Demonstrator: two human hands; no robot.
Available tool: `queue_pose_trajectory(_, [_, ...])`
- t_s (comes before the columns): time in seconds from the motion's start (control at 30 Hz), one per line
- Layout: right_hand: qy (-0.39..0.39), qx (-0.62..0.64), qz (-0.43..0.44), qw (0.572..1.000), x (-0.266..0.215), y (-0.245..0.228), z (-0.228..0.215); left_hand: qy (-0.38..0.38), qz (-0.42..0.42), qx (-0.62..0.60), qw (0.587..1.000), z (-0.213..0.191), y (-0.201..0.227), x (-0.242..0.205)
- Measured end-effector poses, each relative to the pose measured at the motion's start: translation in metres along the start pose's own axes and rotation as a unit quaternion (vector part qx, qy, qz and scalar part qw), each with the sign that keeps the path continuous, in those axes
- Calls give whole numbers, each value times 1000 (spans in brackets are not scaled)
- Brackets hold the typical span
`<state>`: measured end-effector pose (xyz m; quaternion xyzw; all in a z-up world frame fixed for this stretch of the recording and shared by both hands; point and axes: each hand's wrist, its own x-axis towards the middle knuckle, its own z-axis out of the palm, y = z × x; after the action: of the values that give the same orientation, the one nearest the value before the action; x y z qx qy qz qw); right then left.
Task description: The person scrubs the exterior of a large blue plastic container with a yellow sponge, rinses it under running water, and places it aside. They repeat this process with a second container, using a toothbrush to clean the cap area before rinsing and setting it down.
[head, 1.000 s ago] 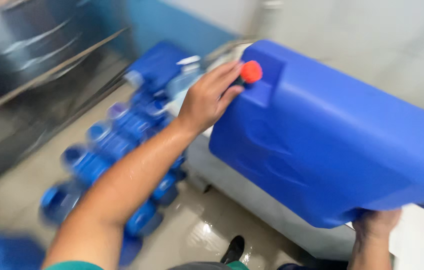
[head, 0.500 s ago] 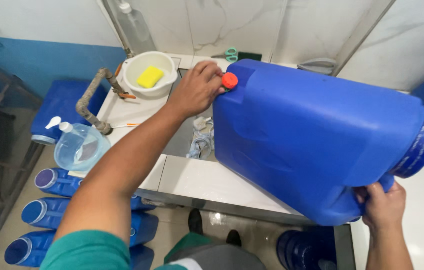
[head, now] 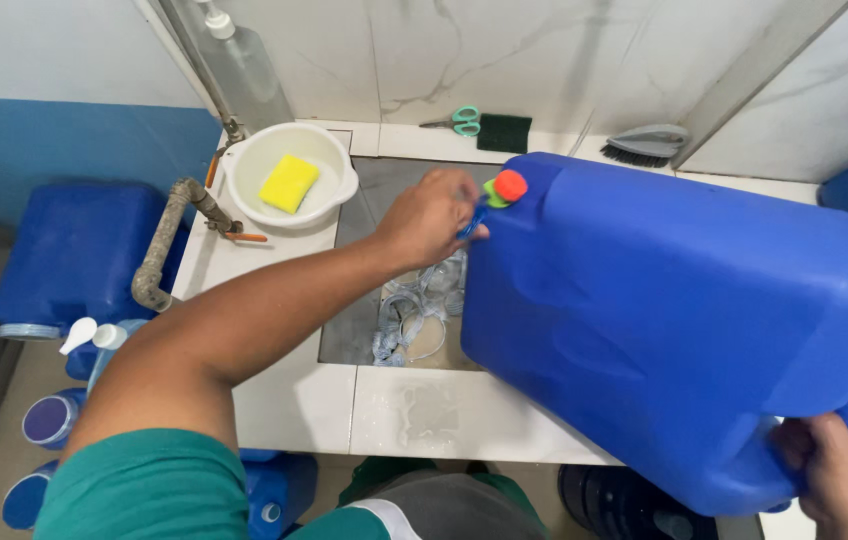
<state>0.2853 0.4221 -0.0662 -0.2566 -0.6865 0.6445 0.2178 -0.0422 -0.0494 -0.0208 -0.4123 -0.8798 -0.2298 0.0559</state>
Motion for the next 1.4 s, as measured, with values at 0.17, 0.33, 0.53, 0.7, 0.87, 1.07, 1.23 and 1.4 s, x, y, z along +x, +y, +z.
queue_pose_trajectory(0.17, [44, 20, 8, 999, -14, 12, 9, -148, -112, 105, 977, 21, -27, 8])
queue_pose_trajectory(0.33, [-25, 24, -35, 999, 8, 30, 4, 18, -139, -31, 990, 2, -35, 34])
queue_pose_trajectory(0.53, [-140, 211, -23, 967, 69, 65, 14, 34, 128, -183, 974, -42, 20, 18])
queue_pose_trajectory(0.7, [-180, 42, -48, 982, 130, 94, 76, 111, -102, -112, 982, -58, 50, -40])
queue_pose_trajectory(0.87, [-303, -515, -131, 791, 215, 51, 141, 275, -221, -82, 932, -45, 73, -63])
queue_pose_trajectory(1.07, [-285, -48, -188, 939, 257, -57, 277, 287, -107, 22, 952, 25, 79, -16])
queue_pose_trajectory(1.23, [-416, 8, 3, 909, 232, -110, 360, 209, -139, 4, 968, 71, 58, 50])
queue_pose_trajectory(1.4, [-459, -84, 36, 884, 220, -124, 368, 86, -180, 34, 979, 92, 41, 107])
